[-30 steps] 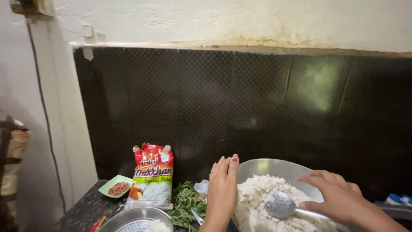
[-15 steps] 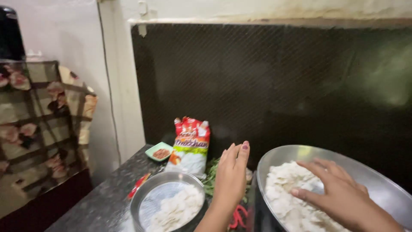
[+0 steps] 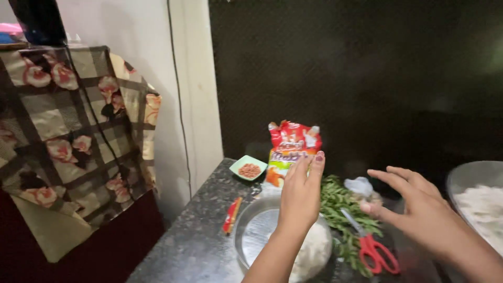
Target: Preparing and cooking flattened rice (poha) in a wok on a stove.
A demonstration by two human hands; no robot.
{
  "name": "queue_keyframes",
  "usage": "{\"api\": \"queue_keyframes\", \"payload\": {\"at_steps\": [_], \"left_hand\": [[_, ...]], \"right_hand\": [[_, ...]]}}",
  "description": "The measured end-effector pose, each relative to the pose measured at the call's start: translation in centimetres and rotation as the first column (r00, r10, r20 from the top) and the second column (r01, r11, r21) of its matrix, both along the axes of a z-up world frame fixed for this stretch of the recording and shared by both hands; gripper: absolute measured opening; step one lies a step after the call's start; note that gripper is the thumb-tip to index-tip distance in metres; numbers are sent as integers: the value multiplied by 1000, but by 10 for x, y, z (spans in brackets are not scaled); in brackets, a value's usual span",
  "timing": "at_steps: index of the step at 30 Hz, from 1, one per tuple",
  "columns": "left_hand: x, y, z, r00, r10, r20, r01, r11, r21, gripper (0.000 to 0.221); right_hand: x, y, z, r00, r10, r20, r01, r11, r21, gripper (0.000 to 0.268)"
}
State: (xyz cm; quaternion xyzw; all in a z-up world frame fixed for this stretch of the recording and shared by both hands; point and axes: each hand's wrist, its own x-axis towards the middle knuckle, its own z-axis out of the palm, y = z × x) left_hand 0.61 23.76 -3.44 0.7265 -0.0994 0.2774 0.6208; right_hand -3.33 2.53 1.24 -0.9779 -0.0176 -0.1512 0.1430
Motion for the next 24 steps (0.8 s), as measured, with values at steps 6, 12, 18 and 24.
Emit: {"api": "queue_keyframes", "payload": {"at_steps": [6,12,18,24], "left_hand": [[33,73,-46,984,31,-175,-25,999,37,61],[67,129,-130,937,188,-295,-135,972,192,54],[74,146,-169,833,174,-525,-74,976,206,52],[79,147,-183,839,108,-533,-77,994,81,56]], "right_hand": [[63,31,-125,993,-87,-82,113,903,415,81],[77,44,-242,740,-222,-635,609,623,491,78],[85,22,-308,797,-157,-583,581,459,672,51],[82,-1,-311,927,-231,-295,361,758,543,45]]}}
